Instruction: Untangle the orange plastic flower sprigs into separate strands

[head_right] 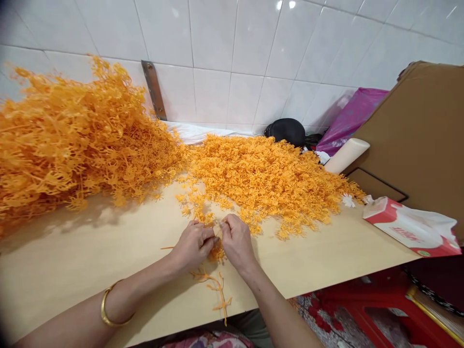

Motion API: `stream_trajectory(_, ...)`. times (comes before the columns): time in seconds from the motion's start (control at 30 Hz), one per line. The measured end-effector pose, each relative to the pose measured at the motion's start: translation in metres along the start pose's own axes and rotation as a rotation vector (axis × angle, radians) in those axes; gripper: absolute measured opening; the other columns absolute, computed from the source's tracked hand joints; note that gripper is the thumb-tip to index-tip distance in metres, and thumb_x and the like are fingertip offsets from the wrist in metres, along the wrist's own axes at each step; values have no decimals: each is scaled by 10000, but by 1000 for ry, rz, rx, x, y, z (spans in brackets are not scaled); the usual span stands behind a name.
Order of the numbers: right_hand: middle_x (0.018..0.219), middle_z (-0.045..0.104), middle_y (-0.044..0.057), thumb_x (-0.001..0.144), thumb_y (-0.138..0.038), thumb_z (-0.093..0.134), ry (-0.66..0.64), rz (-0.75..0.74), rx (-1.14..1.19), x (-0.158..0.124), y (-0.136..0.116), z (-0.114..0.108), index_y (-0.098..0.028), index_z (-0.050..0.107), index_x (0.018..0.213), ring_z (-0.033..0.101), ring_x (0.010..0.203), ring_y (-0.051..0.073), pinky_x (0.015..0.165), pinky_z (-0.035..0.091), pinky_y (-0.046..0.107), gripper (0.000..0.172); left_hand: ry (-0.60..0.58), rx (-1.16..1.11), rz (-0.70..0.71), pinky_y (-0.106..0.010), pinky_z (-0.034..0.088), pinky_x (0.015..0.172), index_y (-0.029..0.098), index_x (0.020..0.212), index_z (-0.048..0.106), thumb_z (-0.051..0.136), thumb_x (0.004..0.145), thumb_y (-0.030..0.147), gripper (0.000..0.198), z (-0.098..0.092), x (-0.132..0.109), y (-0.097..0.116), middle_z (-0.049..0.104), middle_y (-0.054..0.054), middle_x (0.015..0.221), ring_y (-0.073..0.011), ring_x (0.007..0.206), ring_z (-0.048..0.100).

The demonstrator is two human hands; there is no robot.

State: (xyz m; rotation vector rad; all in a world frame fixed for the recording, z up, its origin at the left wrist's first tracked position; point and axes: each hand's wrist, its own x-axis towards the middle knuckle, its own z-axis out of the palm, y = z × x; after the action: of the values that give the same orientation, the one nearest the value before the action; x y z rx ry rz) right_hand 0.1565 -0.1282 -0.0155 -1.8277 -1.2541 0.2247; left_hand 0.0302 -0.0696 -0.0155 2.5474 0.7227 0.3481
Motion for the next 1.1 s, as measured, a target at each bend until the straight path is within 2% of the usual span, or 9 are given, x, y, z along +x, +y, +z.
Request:
stream_trajectory(0.1, 575, 459, -24, 821, -315, 407, 317, 130, 44, 11, 8, -18, -192, 421, 648, 434, 513, 112, 500, 321, 240, 213, 5, -11, -7, -306, 283, 686, 163, 484, 352, 366, 777, 210, 297, 3, -4, 1, 434, 13, 477, -116, 537, 382)
stream_trajectory(0.17, 629, 495, -17, 825, -346, 401, 370, 195, 163, 17, 10, -31, -197, 452, 745, 464, 502, 109, 485, 350, 236, 177, 11, -34, -16, -308, 281, 698, 164, 498, 361, 363, 784, 222, 293, 4, -5, 2, 437, 14, 487, -118, 553, 394)
stream_trajectory(0.33, 637, 487, -12, 835, -353, 379, 57, 115, 177, 8, 5, -41, -207, 505, 963, 466, 519, 122, 471, 362, 236, 232, 77, -119, -84, -308, 278, 704, 171, 524, 375, 368, 790, 245, 277, 0, -1, -1, 441, 16, 519, -124, 578, 417)
stream_trajectory(0.47, 728, 520, 29, 809, -401, 444, -131, -18, -96, -9, 5, -33, -191, 553, 908, 486, 655, 153, 583, 385, 271, 257, 137, -156, -104, -297, 278, 681, 179, 536, 348, 349, 802, 269, 281, -1, 1, -5, 425, 22, 520, -125, 570, 406)
stream_trajectory(0.63, 695, 486, 11, 847, -269, 393, -257, -99, -197, -18, 5, -18, -195, 507, 692, 471, 687, 146, 620, 356, 266, 206, 152, -147, -93, -298, 280, 674, 184, 544, 312, 328, 817, 281, 290, 2, 0, -6, 387, 30, 514, -124, 560, 380)
stream_trajectory(0.77, 649, 428, 5, 861, -246, 335, -41, -112, -241, -12, 5, -15, -203, 370, 601, 420, 633, 143, 588, 328, 268, 266, 156, -175, -71, -306, 292, 683, 186, 550, 316, 333, 810, 263, 271, 3, -2, -3, 400, 27, 528, -122, 562, 381)
stream_trajectory(0.93, 606, 389, 7, 854, -306, 337, 379, -78, -367, 10, 17, -45, -218, 337, 580, 379, 593, 162, 566, 302, 295, 288, 204, -260, -112, -281, 300, 609, 192, 526, 268, 345, 797, 251, 288, 2, 1, -7, 323, 45, 484, -102, 491, 320)
stream_trajectory(1.03, 677, 496, 30, 832, -302, 382, 318, -67, -311, 13, 19, -57, -199, 493, 758, 454, 631, 176, 575, 340, 299, 168, 288, -403, -207, -248, 258, 508, 199, 529, 263, 343, 805, 295, 302, 1, 4, -13, 274, 52, 472, -98, 469, 296)
stream_trajectory(1.1, 816, 561, 60, 832, -293, 385, 242, -84, -234, 8, 15, -54, -196, 522, 937, 507, 723, 193, 616, 376, 308, 198, 316, -501, -247, -238, 235, 477, 201, 541, 283, 344, 807, 322, 299, 1, 5, -16, 266, 54, 479, -95, 467, 296)
